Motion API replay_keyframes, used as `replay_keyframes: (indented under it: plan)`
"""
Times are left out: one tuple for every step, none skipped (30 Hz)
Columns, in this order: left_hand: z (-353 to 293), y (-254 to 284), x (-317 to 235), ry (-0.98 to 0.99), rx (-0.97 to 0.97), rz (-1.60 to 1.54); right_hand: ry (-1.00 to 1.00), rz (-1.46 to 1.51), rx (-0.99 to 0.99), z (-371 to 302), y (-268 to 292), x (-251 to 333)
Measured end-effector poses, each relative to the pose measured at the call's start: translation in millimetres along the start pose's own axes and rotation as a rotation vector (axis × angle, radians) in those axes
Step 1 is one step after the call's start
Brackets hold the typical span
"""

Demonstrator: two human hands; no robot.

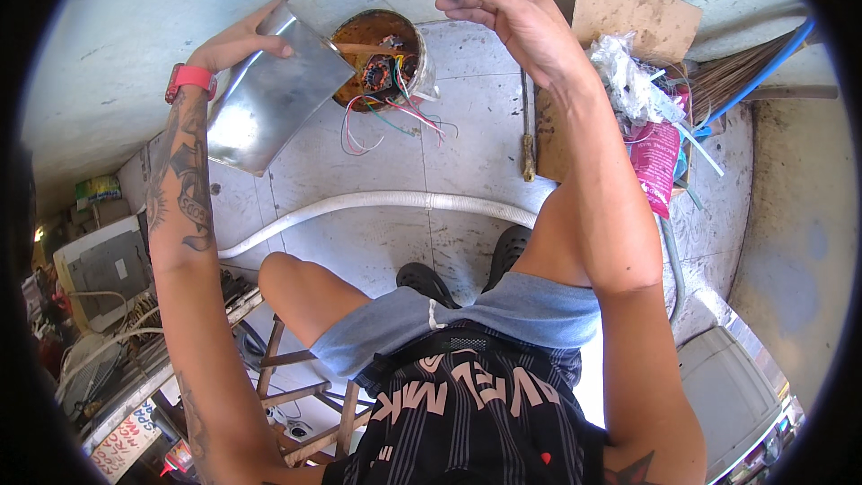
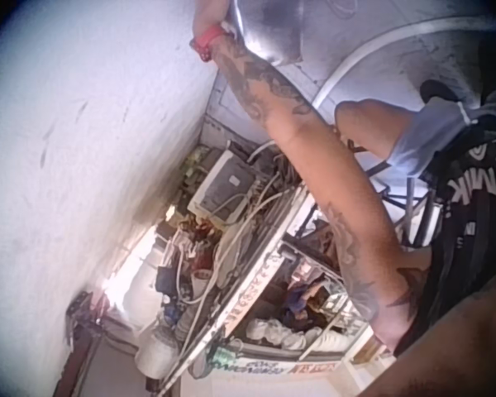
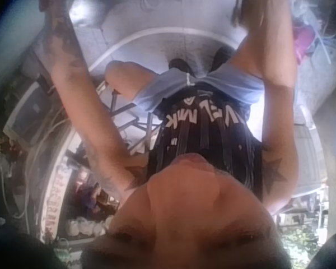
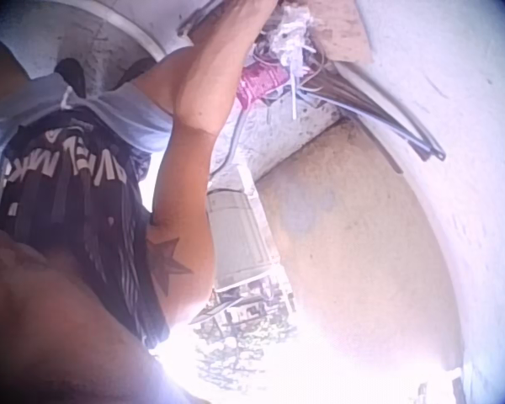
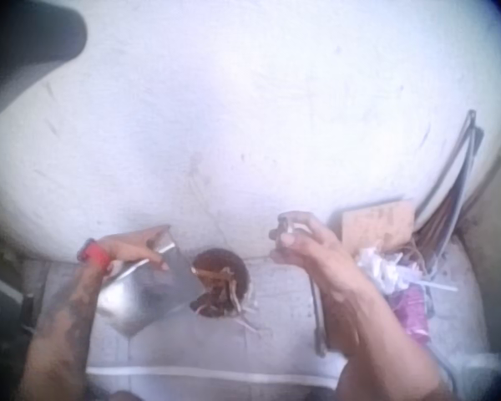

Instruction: The person sits at a workbench and uses scissors to trim wires on small electrical components. They then connect the wires to a multimeter for testing. Finally, they move to a different area and dip the components into a container of liquid.

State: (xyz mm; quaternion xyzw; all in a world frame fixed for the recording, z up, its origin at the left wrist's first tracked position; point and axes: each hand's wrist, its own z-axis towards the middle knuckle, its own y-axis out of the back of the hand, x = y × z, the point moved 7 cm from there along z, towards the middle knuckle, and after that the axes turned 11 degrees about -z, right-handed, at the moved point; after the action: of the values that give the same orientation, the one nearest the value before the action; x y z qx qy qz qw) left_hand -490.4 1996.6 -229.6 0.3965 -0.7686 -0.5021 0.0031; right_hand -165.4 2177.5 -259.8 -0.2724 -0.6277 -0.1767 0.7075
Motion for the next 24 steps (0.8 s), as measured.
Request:
replay_keyframes:
  plan:
    - [-1,3,4,-0.004,-0.014,-0.017,-0.003,0.005,0.000,0,-1,-1]
    - [-3,7,9,0.005,-0.036,-0.012,-0.007,0.009,0.002,1,-2,-2]
    - [-4,10,14,0.011,-0.060,0.006,-0.011,0.014,0.004,1,-3,-3]
    - [-6,11,19,0.015,-0.057,-0.017,-0.013,0.011,0.006,2,-4,-5]
    - [-7,12,23,0.016,-0.057,-0.027,-0.015,0.009,0.008,3,-5,-6]
    - [-9,12,27,0.014,-0.063,-0.028,-0.017,0.007,0.010,3,-5,-7]
    - [-11,11,31,0.025,-0.046,-0.054,-0.023,0.005,0.013,4,-6,-8]
    - [-12,9,34,0.033,-0.036,-0.071,-0.029,0.002,0.015,5,-5,-9]
    - [-15,7,37,0.056,-0.029,-0.067,-0.033,-0.002,0.015,6,-6,-9]
    - [-17,3,38,0.060,-0.013,-0.095,-0.033,0.000,0.023,7,-6,-10]
    - [-20,0,39,0.079,-0.001,-0.102,-0.029,0.000,0.031,8,-7,-9]
    - [-24,-3,40,0.098,0.010,-0.109,-0.025,0.001,0.039,8,-9,-9]
    - [-28,-6,38,0.096,0.027,-0.090,-0.027,-0.003,0.040,8,-9,-9]
    - [-34,-8,36,0.091,0.038,-0.071,-0.024,-0.009,0.042,7,-12,-8]
    - [-38,-10,34,0.091,0.047,-0.034,-0.020,-0.014,0.044,7,-13,-8]
    - [-42,-12,31,0.081,0.056,-0.047,-0.018,-0.015,0.046,6,-16,-7]
    - [-43,-14,28,0.075,0.065,-0.044,-0.021,-0.016,0.047,6,-17,-7]
    - [-44,-15,24,0.069,0.075,-0.041,-0.023,-0.017,0.048,6,-19,-6]
    - [-44,-17,20,0.052,0.081,-0.059,-0.024,-0.011,0.053,6,-20,-6]
    - [-42,-18,16,0.035,0.087,-0.079,-0.025,-0.006,0.058,6,-22,-6]
    - [-40,-19,12,0.018,0.094,-0.098,-0.026,-0.001,0.063,6,-23,-5]
    - [-37,-20,8,0.003,0.090,-0.088,-0.030,-0.002,0.062,6,-23,-6]
    - [-33,-20,3,-0.012,0.087,-0.078,-0.035,-0.004,0.059,6,-23,-6]
    - [-29,-20,0,-0.017,0.085,-0.046,-0.039,-0.005,0.056,6,-23,-6]
